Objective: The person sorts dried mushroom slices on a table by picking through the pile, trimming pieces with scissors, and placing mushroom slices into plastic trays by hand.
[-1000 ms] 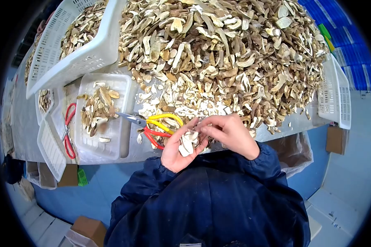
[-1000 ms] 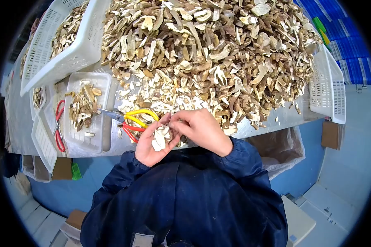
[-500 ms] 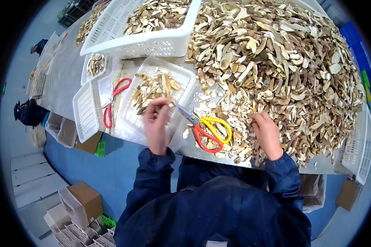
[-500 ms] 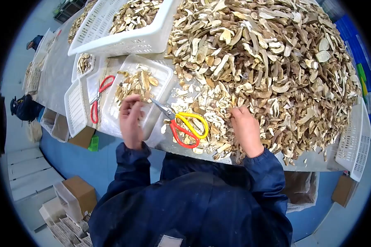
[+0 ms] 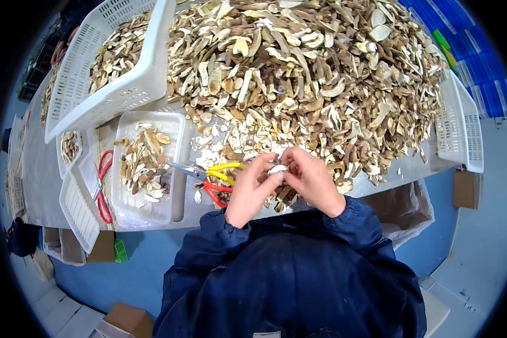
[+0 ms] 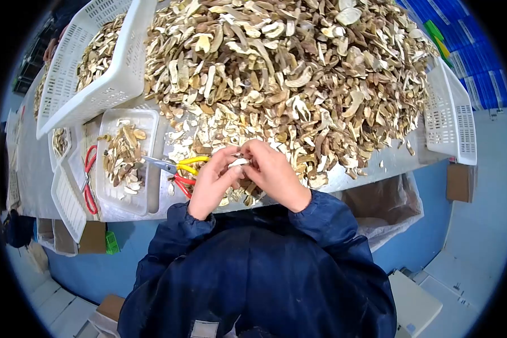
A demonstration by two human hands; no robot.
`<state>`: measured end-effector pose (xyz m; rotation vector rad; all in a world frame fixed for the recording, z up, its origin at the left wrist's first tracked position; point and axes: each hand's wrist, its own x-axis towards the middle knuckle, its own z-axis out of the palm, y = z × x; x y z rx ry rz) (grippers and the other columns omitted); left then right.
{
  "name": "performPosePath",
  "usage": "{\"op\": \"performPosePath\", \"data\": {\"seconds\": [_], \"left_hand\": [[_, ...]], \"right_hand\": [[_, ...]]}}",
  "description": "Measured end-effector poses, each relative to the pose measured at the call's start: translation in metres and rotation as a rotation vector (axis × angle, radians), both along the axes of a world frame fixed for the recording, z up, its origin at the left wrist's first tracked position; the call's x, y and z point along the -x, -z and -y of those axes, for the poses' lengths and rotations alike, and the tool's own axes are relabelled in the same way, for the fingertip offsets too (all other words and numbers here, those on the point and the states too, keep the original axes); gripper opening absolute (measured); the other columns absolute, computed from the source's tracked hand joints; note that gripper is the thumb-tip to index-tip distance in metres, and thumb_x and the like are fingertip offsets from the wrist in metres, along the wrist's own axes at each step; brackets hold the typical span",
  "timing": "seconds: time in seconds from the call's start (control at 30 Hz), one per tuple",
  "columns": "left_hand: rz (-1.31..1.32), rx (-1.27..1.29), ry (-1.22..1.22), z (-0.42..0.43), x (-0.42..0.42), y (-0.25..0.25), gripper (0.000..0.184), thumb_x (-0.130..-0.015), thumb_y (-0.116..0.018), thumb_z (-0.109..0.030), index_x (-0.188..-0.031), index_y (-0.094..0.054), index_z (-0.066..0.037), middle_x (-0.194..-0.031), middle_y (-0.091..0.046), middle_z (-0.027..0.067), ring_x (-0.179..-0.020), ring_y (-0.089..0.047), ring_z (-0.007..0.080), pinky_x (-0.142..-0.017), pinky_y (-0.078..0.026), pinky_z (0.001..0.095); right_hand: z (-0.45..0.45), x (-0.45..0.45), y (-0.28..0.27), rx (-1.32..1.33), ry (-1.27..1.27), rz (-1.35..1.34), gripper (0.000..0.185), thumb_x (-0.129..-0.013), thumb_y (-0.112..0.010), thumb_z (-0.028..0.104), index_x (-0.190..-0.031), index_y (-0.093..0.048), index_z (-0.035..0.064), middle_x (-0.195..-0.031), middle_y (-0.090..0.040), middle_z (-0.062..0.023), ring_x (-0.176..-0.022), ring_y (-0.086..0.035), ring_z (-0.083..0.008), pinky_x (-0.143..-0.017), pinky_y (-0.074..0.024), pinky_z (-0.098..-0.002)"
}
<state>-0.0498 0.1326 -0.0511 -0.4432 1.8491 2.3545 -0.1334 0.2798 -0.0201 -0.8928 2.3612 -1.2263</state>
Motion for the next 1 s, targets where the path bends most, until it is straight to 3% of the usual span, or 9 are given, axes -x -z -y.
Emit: {"op": "performPosePath", "data": {"seconds": [0.07,0.23,0.43,0.57,0.67,0.73,0.8,0.9,1.0], "left_hand": [[0.048,-0.117,-0.006,0.000,0.001,0.003,0.024,-0.092,-0.055,-0.010,-0.114,-0.054,-0.001,-0.094,-0.060,0.0052,-0.078,-0.056,0.0094,-0.066,-0.049,0.0237],[-0.024,-0.139,-0.127,0.003,-0.005,-0.004,0.015,-0.092,-0.054,-0.005,-0.106,-0.057,0.000,-0.093,-0.061,0.0041,-0.077,-0.057,0.0080,-0.065,-0.049,0.0227],[-0.037,0.110,-0.058,0.001,-0.009,0.000,0.012,-0.088,-0.059,-0.003,-0.100,-0.058,0.001,-0.092,-0.062,0.0045,-0.074,-0.057,0.0076,-0.064,-0.048,0.0225],[0.005,-0.252,-0.045,0.007,-0.013,0.001,0.011,-0.089,-0.057,-0.005,-0.100,-0.056,-0.001,-0.089,-0.059,0.0032,-0.076,-0.055,0.0083,-0.066,-0.047,0.0234],[0.029,-0.731,-0.032,0.020,-0.019,0.005,0.011,-0.091,-0.052,-0.008,-0.101,-0.053,-0.004,-0.088,-0.054,0.0023,-0.079,-0.052,0.0098,-0.068,-0.047,0.0242],[-0.006,-0.919,0.039,0.024,-0.020,0.006,0.012,-0.092,-0.049,-0.013,-0.102,-0.051,-0.006,-0.088,-0.050,0.0020,-0.081,-0.050,0.0110,-0.069,-0.046,0.0247],[0.026,-0.974,0.019,0.023,-0.020,0.004,0.014,-0.093,-0.047,-0.020,-0.099,-0.049,-0.007,-0.089,-0.047,0.0026,-0.080,-0.047,0.0111,-0.065,-0.044,0.0239],[0.107,-1.006,-0.029,0.022,-0.021,-0.002,0.016,-0.092,-0.048,-0.023,-0.096,-0.047,-0.007,-0.088,-0.044,0.0026,-0.077,-0.043,0.0110,-0.063,-0.040,0.0226],[0.121,-0.913,-0.038,0.021,-0.021,0.001,0.018,-0.094,-0.047,-0.023,-0.102,-0.050,-0.007,-0.087,-0.045,0.0010,-0.077,-0.043,0.0103,-0.061,-0.039,0.0211]], "right_hand": [[-0.001,-0.003,0.001,0.095,-0.034,-0.032,0.031,-0.077,-0.068,0.003,-0.104,-0.053,0.0032,-0.085,-0.057,-0.0105,-0.069,-0.060,-0.0227,-0.060,-0.0484,-0.0318],[-0.009,-0.008,0.003,0.213,0.097,0.365,0.020,-0.083,-0.065,0.007,-0.101,-0.061,0.0004,-0.077,-0.061,-0.0048,-0.065,-0.058,-0.0096,-0.056,-0.0459,-0.0250],[-0.010,-0.013,0.010,0.195,0.064,0.421,0.011,-0.090,-0.059,0.008,-0.092,-0.063,-0.0015,-0.070,-0.061,0.0000,-0.056,-0.053,-0.0047,-0.050,-0.0420,-0.0213],[-0.004,-0.014,0.010,0.173,0.086,0.413,0.009,-0.083,-0.062,0.010,-0.083,-0.062,0.0003,-0.061,-0.059,-0.0088,-0.052,-0.055,-0.0133,-0.050,-0.0422,-0.0283],[0.003,0.003,0.010,-0.012,0.068,0.122,0.014,-0.084,-0.065,0.015,-0.083,-0.063,0.0019,-0.063,-0.060,-0.0133,-0.054,-0.061,-0.0246,-0.051,-0.0450,-0.0337],[0.009,0.015,0.014,-0.159,0.185,-0.236,0.020,-0.084,-0.065,0.021,-0.097,-0.061,0.0060,-0.068,-0.061,-0.0157,-0.062,-0.062,-0.0325,-0.054,-0.0486,-0.0396],[0.013,0.026,0.019,-0.212,0.173,-0.445,0.020,-0.084,-0.061,0.014,-0.102,-0.059,0.0064,-0.079,-0.061,-0.0149,-0.065,-0.062,-0.0333,-0.056,-0.0495,-0.0402],[0.018,0.032,0.037,-0.434,0.080,-0.443,0.022,-0.083,-0.057,0.007,-0.105,-0.059,0.0056,-0.089,-0.058,-0.0150,-0.070,-0.062,-0.0340,-0.059,-0.0507,-0.0407],[0.016,0.032,0.041,-0.385,0.007,-0.410,0.025,-0.081,-0.054,0.003,-0.106,-0.059,0.0044,-0.092,-0.059,-0.0148,-0.074,-0.063,-0.0331,-0.062,-0.0514,-0.0409]]}}
